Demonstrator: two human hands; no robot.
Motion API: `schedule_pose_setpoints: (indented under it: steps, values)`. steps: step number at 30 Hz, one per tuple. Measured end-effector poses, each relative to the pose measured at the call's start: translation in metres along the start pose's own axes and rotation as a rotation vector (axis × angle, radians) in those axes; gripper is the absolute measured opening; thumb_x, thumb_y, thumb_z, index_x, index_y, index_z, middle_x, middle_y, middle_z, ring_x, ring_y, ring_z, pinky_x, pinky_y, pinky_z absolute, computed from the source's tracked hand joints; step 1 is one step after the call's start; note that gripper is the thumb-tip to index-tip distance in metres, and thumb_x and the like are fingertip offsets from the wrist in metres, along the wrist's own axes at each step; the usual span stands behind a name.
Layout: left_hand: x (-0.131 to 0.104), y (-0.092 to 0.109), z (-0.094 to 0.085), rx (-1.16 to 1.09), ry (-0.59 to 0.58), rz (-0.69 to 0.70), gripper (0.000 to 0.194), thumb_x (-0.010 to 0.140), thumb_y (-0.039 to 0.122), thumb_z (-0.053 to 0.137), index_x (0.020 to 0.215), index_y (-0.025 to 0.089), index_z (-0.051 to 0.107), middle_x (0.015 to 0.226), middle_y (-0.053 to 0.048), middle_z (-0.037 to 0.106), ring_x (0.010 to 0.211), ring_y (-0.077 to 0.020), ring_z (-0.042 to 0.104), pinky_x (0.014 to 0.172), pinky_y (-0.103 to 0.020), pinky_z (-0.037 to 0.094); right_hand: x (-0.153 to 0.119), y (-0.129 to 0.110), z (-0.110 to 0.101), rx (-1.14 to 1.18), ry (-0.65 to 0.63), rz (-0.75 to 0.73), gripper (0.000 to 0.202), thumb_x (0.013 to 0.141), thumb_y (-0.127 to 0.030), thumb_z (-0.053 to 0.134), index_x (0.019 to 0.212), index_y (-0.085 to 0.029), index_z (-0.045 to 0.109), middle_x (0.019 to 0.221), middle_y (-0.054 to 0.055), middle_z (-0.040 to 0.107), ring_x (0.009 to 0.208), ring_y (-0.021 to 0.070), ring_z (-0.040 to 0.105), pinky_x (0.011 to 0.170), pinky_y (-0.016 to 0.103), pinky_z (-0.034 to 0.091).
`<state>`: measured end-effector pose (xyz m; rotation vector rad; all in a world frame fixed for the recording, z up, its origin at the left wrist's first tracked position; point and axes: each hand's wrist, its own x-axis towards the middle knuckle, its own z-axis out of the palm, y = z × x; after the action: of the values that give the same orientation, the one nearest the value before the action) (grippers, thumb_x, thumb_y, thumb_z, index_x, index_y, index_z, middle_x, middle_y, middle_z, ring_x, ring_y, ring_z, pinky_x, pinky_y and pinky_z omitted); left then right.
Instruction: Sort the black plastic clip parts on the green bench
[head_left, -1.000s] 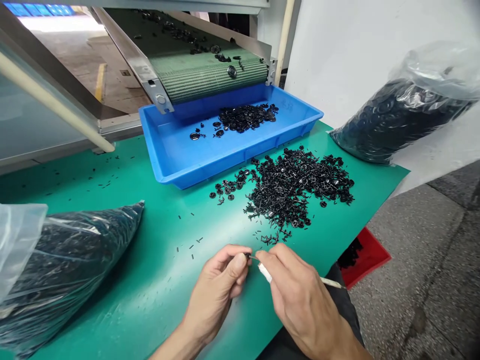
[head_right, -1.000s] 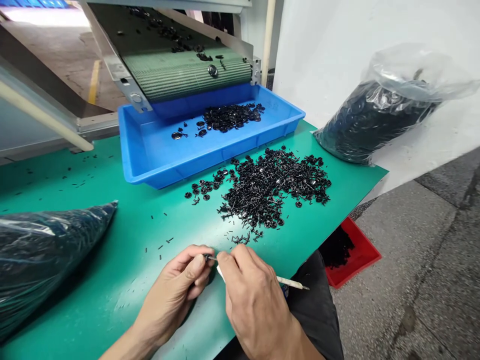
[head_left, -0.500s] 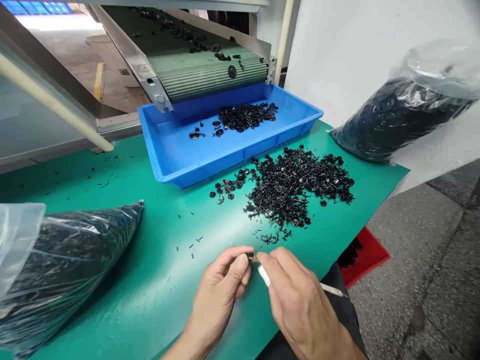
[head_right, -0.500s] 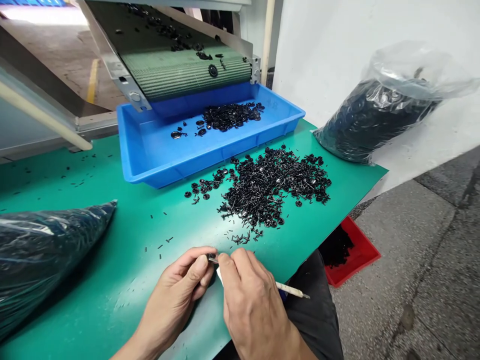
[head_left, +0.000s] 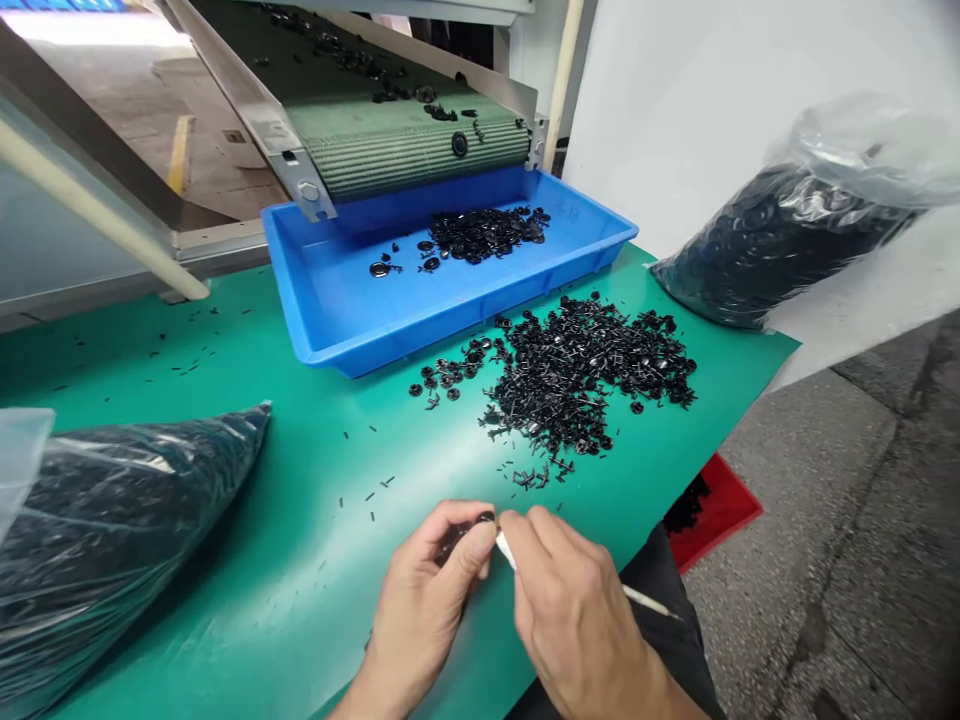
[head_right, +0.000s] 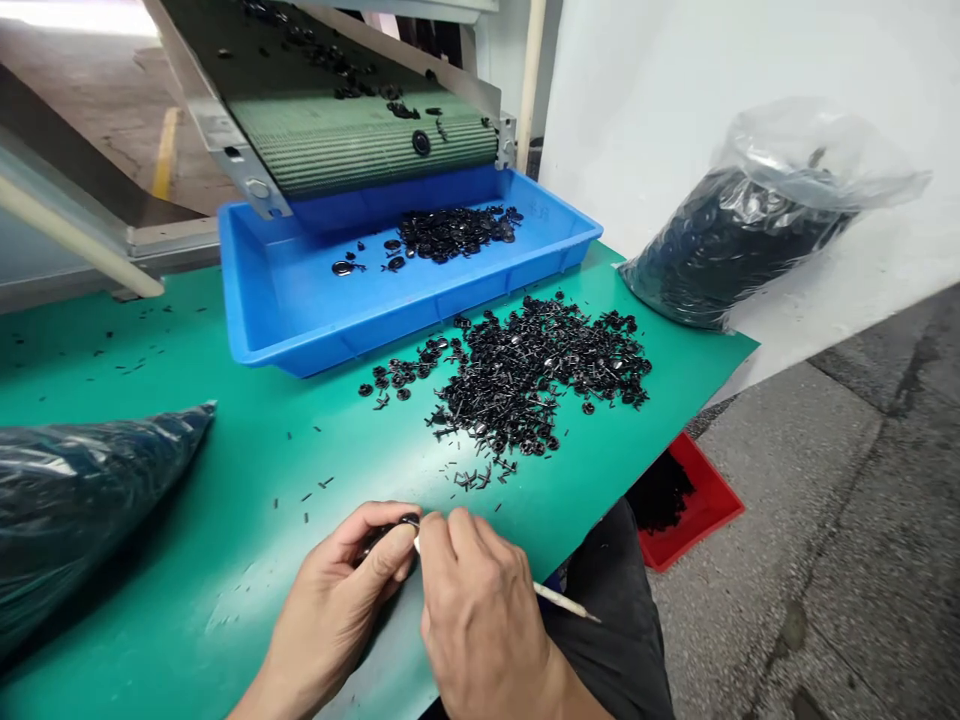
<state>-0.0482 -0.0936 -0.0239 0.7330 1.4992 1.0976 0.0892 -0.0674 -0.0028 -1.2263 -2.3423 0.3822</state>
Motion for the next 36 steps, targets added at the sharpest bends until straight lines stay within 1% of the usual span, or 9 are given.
schedule_pose_setpoints:
  steps: [4, 7, 10, 14, 17, 23, 31, 33, 36]
  values:
    - [0.001, 0.0, -0.003, 0.158, 0.024, 0.033, 0.032, 0.08, 0.05, 0.065, 0.096, 0.022, 0.066, 0.059, 0.005, 0.052, 0.056, -0.0134, 0.044, 0.052, -0.024, 0.036, 0.009, 0.008, -0.011, 0.237, -0.256, 0.152, 0.021, 0.084, -0.003, 0.041, 0.079, -0.02, 0.052, 0.071, -0.001, 0.057, 0.064, 0.0141, 0.052, 0.058, 0.027, 0.031]
    - [0.001, 0.004, -0.001, 0.188, 0.027, 0.026, 0.036, 0.078, 0.052, 0.065, 0.096, 0.021, 0.065, 0.057, 0.005, 0.05, 0.054, -0.014, 0.042, 0.049, -0.024, 0.035, 0.015, 0.019, -0.017, 0.318, -0.342, 0.247, 0.02, 0.084, -0.005, 0.042, 0.075, -0.02, 0.051, 0.063, -0.004, 0.054, 0.059, 0.0109, 0.049, 0.056, 0.025, 0.028]
    - [0.0, 0.012, 0.006, 0.06, 0.034, -0.043, 0.035, 0.078, 0.053, 0.066, 0.093, 0.021, 0.063, 0.059, 0.005, 0.051, 0.051, -0.012, 0.038, 0.045, -0.021, 0.031, 0.016, 0.031, -0.019, 0.302, -0.317, 0.281, 0.022, 0.084, -0.004, 0.043, 0.078, -0.02, 0.055, 0.065, -0.004, 0.057, 0.061, 0.0105, 0.051, 0.056, 0.024, 0.029]
    - [0.0, 0.022, 0.008, -0.213, 0.054, -0.136, 0.025, 0.078, 0.045, 0.069, 0.084, 0.021, 0.063, 0.073, 0.001, 0.06, 0.051, -0.0086, 0.034, 0.043, -0.018, 0.026, 0.019, 0.051, -0.021, 0.152, -0.112, 0.298, 0.024, 0.088, -0.005, 0.043, 0.092, -0.019, 0.062, 0.082, 0.001, 0.063, 0.075, 0.0134, 0.058, 0.068, 0.025, 0.038]
    - [0.003, 0.024, 0.002, -0.315, -0.009, -0.185, 0.021, 0.079, 0.04, 0.068, 0.081, 0.02, 0.066, 0.064, 0.002, 0.055, 0.049, -0.0088, 0.029, 0.04, -0.018, 0.022, 0.028, 0.062, -0.024, 0.009, -0.018, 0.265, 0.028, 0.089, -0.005, 0.044, 0.1, -0.019, 0.065, 0.09, 0.004, 0.061, 0.082, 0.0152, 0.06, 0.071, 0.025, 0.041]
    - [0.008, 0.019, -0.008, -0.425, -0.087, -0.225, 0.024, 0.08, 0.043, 0.067, 0.083, 0.019, 0.07, 0.058, 0.002, 0.049, 0.05, -0.0092, 0.027, 0.039, -0.018, 0.022, 0.052, 0.066, -0.028, -0.217, -0.194, 0.139, 0.032, 0.092, -0.006, 0.043, 0.102, -0.022, 0.067, 0.089, 0.001, 0.057, 0.065, 0.0107, 0.055, 0.054, 0.023, 0.035]
    - [0.008, 0.016, -0.006, -0.496, -0.202, -0.182, 0.043, 0.08, 0.053, 0.066, 0.059, 0.018, 0.057, 0.05, 0.006, 0.039, 0.045, -0.0065, 0.018, 0.04, -0.02, 0.021, 0.067, 0.073, -0.037, -0.274, -0.343, 0.089, 0.022, 0.09, -0.005, 0.043, 0.088, -0.017, 0.062, 0.085, 0.002, 0.055, 0.065, 0.0129, 0.051, 0.055, 0.026, 0.033]
    - [0.008, 0.016, -0.005, -0.495, -0.177, -0.201, 0.035, 0.08, 0.053, 0.067, 0.069, 0.019, 0.063, 0.051, 0.007, 0.043, 0.043, -0.0059, 0.019, 0.04, -0.02, 0.019, 0.065, 0.073, -0.039, -0.186, -0.309, 0.075, 0.022, 0.091, -0.006, 0.041, 0.09, -0.017, 0.061, 0.087, 0.003, 0.055, 0.069, 0.0138, 0.052, 0.06, 0.026, 0.037]
    - [0.007, 0.015, -0.001, -0.428, -0.143, -0.187, 0.032, 0.079, 0.049, 0.069, 0.096, 0.022, 0.067, 0.068, 0.002, 0.061, 0.042, -0.005, 0.026, 0.039, -0.021, 0.018, 0.057, 0.062, -0.043, 0.022, -0.245, 0.056, 0.024, 0.091, -0.007, 0.039, 0.095, -0.018, 0.06, 0.091, 0.003, 0.057, 0.076, 0.0143, 0.056, 0.07, 0.028, 0.043]
